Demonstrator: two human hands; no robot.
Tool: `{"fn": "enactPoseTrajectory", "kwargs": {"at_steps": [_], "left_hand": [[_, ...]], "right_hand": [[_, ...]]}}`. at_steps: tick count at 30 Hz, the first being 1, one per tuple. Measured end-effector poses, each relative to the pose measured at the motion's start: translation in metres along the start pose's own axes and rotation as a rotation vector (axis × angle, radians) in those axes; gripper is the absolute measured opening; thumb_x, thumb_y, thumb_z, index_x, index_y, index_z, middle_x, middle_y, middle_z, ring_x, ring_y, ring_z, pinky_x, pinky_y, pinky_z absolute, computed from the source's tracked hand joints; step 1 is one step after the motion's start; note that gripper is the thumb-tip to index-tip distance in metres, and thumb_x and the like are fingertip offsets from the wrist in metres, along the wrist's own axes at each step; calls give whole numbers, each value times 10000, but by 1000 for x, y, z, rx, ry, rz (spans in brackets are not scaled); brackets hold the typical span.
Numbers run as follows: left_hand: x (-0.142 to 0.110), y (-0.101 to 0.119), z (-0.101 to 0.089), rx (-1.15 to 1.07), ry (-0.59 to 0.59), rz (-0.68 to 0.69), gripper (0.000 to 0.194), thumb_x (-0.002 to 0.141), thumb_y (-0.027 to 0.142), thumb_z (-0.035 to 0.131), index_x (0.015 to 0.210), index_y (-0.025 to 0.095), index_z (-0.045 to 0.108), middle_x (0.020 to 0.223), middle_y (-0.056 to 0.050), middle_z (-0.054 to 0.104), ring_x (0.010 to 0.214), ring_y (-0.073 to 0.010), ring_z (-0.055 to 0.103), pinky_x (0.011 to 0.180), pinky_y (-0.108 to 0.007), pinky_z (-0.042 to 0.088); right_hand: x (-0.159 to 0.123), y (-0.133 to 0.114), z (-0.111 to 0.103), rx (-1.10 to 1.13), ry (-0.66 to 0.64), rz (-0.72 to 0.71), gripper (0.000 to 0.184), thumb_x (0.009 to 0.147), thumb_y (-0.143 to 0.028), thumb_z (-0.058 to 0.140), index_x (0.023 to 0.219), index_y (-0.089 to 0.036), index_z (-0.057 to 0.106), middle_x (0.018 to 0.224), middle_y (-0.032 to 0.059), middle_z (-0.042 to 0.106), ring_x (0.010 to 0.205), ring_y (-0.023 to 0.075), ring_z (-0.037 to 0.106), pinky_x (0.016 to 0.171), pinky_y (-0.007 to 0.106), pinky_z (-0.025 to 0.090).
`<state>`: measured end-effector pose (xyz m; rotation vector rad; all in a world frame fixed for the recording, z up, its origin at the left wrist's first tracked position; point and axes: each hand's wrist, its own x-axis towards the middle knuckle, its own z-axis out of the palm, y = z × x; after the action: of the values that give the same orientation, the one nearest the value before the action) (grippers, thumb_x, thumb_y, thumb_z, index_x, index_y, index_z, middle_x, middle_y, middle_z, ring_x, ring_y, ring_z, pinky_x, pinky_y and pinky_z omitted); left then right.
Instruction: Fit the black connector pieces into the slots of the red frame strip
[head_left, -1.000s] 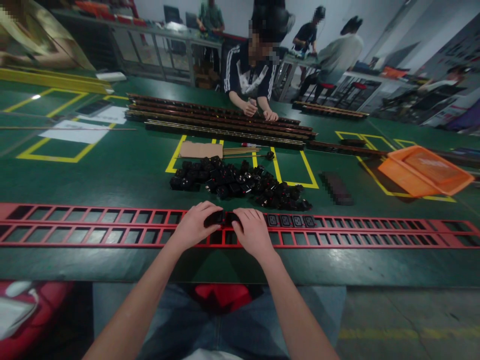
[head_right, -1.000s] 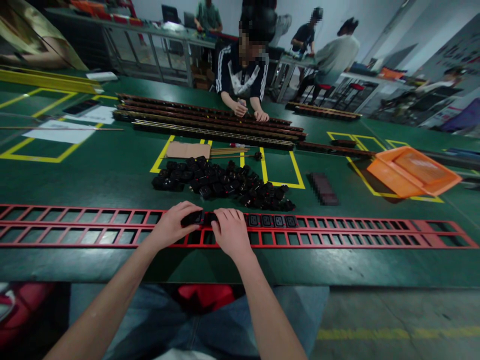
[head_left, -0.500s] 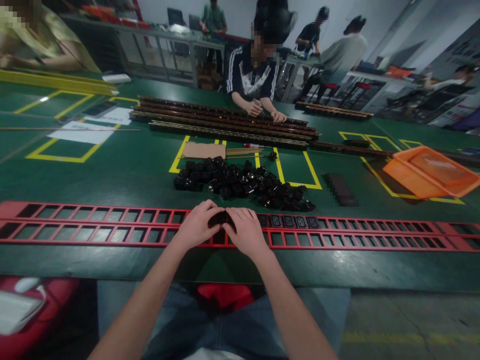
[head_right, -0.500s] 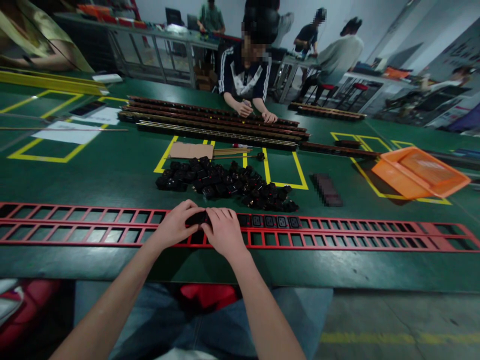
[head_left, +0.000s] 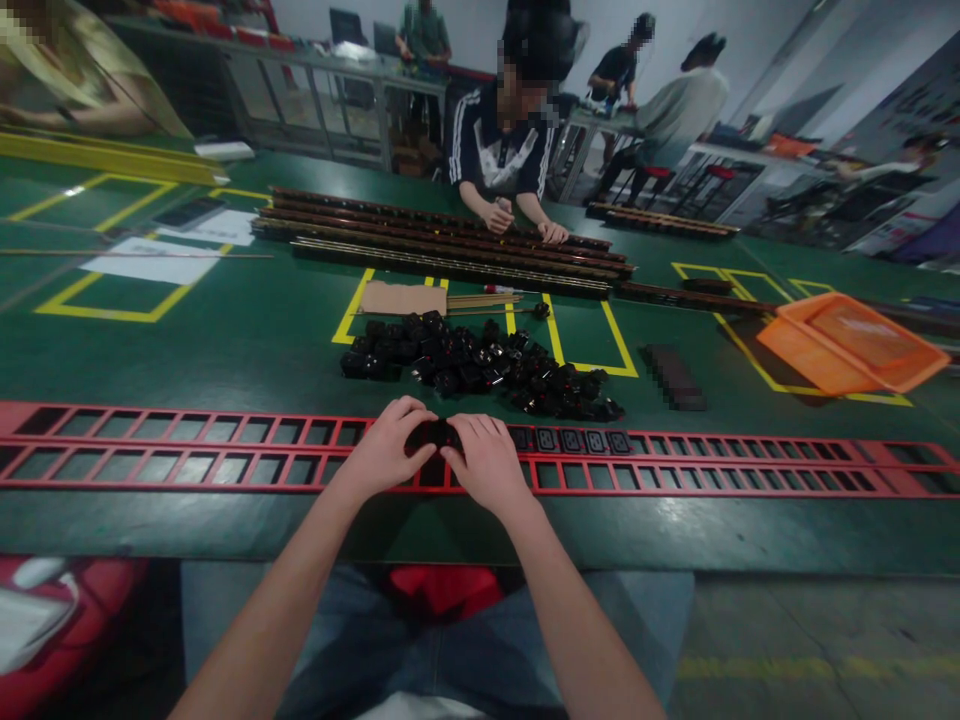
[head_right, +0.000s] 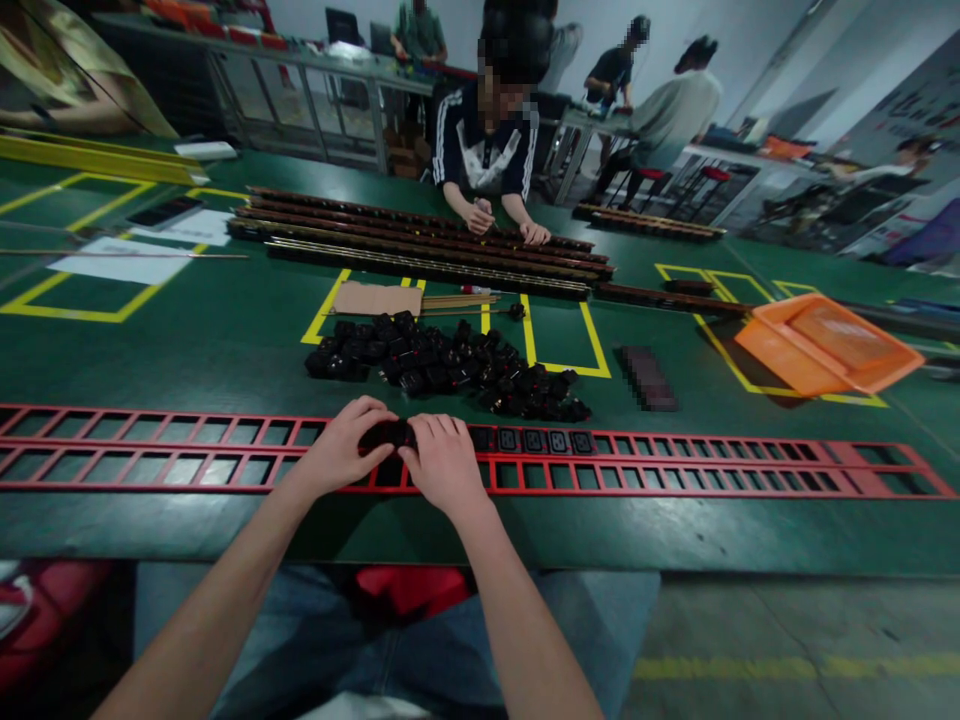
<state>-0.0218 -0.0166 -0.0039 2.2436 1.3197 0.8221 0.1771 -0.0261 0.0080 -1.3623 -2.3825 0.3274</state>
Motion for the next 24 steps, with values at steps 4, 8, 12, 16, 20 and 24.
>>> {"fn": "enactPoseTrajectory", "kwargs": {"at_steps": [4, 8, 12, 16, 20, 24], "left_hand": [[0, 0, 0, -16, -9, -4, 261, 840, 229, 599, 1093, 170, 617, 1127, -98, 581, 1076, -246, 549, 975, -444, 486], [1, -1, 1, -27, -17, -11, 257, 852, 230, 594, 1097, 163, 636, 1114, -100, 613, 1057, -243, 577, 966, -431, 496], [2, -3, 2, -35, -29, -9, 246, 867, 227, 589, 1096, 160, 649, 1100, -99, 628, 1033, -234, 594, 949, -413, 503], [2, -4, 2, -43, -41, -16, 246, 876, 215, 581, 1105, 150, 645, 1099, -105, 635, 1029, -234, 595, 941, -414, 503], [2, -4, 2, -43, -55, -37, 244, 860, 210, 605, 1096, 156, 638, 1092, -101, 642, 1032, -241, 599, 939, -421, 502], [2, -5, 3, -43, -57, -51, 250, 845, 197, 613, 1094, 178, 624, 1093, -88, 644, 1036, -243, 600, 936, -428, 501]], "right_hand": [[0, -1, -1, -2, -5, -1, 333, 936, -295, 599, 1249, -182, 572, 1254, 100, 646, 1166, 249, 541, 1023, 415, 387], [0, 0, -1, -6, -6, -3, 326, 956, -305, 573, 1260, -187, 579, 1259, 99, 648, 1169, 245, 544, 1018, 411, 391], [0, 1, 1, -19, -11, -7, 329, 975, -299, 540, 1283, -191, 580, 1284, 101, 641, 1188, 243, 538, 1024, 412, 387], [0, 2, 2, -18, -4, -17, 338, 971, -274, 546, 1289, -167, 577, 1283, 93, 644, 1188, 235, 536, 1027, 404, 388], [0, 2, 1, -9, -2, -12, 327, 960, -281, 560, 1270, -181, 587, 1270, 95, 650, 1174, 243, 544, 1015, 409, 395], [1, 2, 1, -4, 2, -8, 328, 939, -276, 592, 1252, -180, 589, 1255, 92, 654, 1161, 242, 548, 1011, 406, 398]]}}
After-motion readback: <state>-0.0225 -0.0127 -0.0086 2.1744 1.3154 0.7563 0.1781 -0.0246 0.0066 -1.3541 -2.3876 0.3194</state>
